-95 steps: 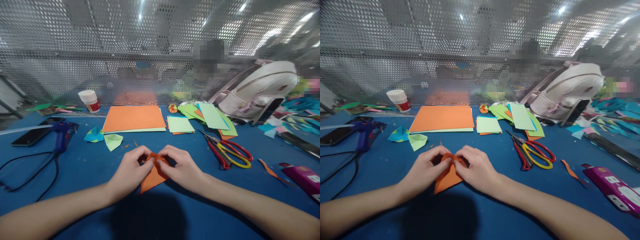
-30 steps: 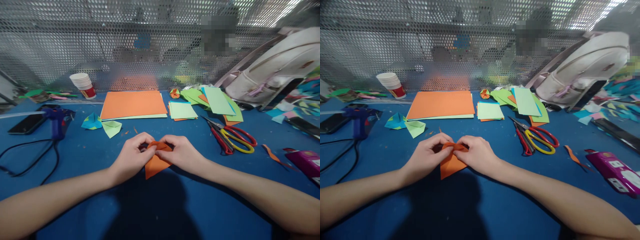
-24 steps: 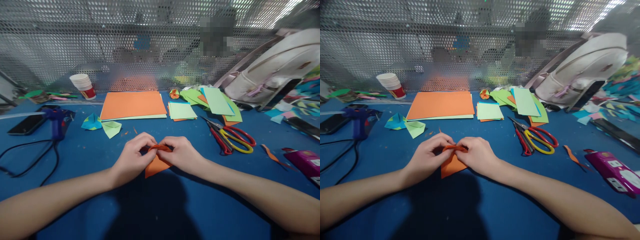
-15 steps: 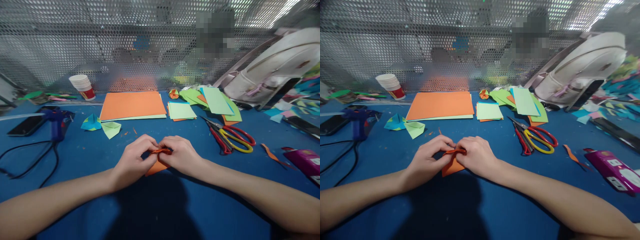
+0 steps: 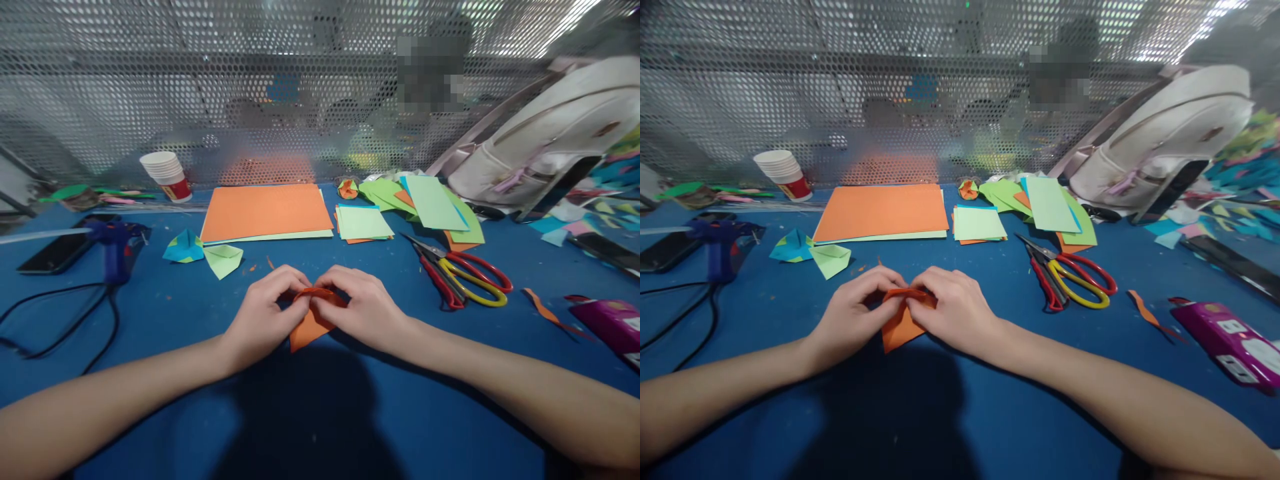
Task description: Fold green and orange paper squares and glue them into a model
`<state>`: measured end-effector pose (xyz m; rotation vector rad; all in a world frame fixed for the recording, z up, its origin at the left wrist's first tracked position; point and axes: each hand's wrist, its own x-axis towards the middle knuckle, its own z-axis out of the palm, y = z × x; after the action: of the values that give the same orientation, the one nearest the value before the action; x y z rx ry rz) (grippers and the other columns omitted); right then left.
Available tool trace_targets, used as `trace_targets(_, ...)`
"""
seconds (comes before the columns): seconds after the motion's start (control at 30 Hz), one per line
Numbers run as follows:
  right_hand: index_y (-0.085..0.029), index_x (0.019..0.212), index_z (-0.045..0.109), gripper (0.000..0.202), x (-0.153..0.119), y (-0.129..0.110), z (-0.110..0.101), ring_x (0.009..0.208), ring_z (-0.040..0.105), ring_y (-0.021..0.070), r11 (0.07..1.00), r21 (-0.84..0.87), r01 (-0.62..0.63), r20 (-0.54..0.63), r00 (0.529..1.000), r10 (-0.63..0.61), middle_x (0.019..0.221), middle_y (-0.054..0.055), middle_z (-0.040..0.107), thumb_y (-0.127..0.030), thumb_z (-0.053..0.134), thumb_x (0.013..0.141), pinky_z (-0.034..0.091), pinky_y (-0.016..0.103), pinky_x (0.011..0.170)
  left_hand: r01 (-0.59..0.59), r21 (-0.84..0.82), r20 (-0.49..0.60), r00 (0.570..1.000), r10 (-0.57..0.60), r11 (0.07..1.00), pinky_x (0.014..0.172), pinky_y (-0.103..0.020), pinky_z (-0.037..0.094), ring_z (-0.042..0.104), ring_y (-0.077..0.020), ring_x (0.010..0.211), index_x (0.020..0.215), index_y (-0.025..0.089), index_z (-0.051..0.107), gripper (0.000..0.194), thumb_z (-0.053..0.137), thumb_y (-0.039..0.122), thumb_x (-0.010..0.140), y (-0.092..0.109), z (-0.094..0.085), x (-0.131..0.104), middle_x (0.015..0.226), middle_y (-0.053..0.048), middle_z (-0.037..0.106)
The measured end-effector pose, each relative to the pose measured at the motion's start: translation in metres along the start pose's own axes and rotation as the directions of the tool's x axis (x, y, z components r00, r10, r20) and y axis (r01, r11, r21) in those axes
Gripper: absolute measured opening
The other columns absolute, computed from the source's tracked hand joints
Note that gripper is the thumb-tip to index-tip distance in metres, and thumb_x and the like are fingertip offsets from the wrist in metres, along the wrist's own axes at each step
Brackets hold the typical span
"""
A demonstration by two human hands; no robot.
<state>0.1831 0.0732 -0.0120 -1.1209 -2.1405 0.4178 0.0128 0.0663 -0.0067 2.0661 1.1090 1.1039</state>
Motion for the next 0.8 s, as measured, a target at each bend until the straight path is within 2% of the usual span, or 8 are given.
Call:
trace_targets(0.13, -0.018, 0.071, 0.061, 0.014, 0.0011, 0.0012, -0.0019, 0.064, 0.055, 0.0114, 0.997, 0.07, 0.021, -0.011, 1.0, -0.021, 0.068, 0.0, 0.063, -0.017, 0.053, 0.082, 0.037, 0.025, 0.063, 0.144, -0.043, 0.023, 0.989, -0.143, 0.989, 0.063, -0.023, 0.043, 0.055, -0.012, 0.071, 0.067, 0.017, 0.054, 0.012, 0.05, 0.016, 0.079, -0.0004, -0.002, 0.0032, 0.077, -0.002, 0.062)
trace_targets(0.37, -0.016, 0.076, 0.065, 0.013, 0.0027, 0.0027, -0.0042, 0.066, 0.058, 0.012, 0.982, 0.186, -0.016, 0.0, 1.0, 0.017, 0.072, 0.002, 0.066, -0.015, 0.053, 0.082, 0.042, 0.025, 0.064, 0.305, -0.099, 0.067, 0.952, -0.3, 0.947, 0.059, -0.023, 0.043, 0.052, -0.0127, 0.068, 0.071, 0.016, 0.057, 0.011, 0.051, 0.023, 0.077, 0.0014, -0.0035, 0.0056, 0.074, -0.001, 0.061)
trace_targets(0.57, -0.015, 0.08, 0.065, 0.008, 0.0037, 0.0011, -0.0031, 0.071, 0.06, 0.0137, 0.977, 0.207, -0.05, 0.009, 0.999, 0.049, 0.077, 0.003, 0.067, -0.015, 0.057, 0.076, 0.044, 0.025, 0.066, 0.314, -0.114, 0.071, 0.949, -0.308, 0.943, 0.059, -0.022, 0.043, 0.052, -0.012, 0.068, 0.069, 0.016, 0.055, 0.01, 0.051, 0.023, 0.075, 0.0025, -0.003, 0.0059, 0.072, 0.0, 0.059)
trace_targets(0.8, -0.016, 0.073, 0.062, 0.009, 0.0021, -0.0006, -0.0009, 0.063, 0.057, 0.0106, 0.967, 0.252, -0.036, 0.01, 0.999, 0.034, 0.07, 0.0, 0.065, -0.012, 0.055, 0.076, 0.043, 0.021, 0.06, 0.339, -0.136, 0.128, 0.938, -0.322, 0.931, 0.059, -0.022, 0.041, 0.049, -0.0118, 0.067, 0.068, 0.016, 0.053, 0.012, 0.05, 0.024, 0.076, 0.0026, -0.0025, 0.0045, 0.07, 0.0, 0.056)
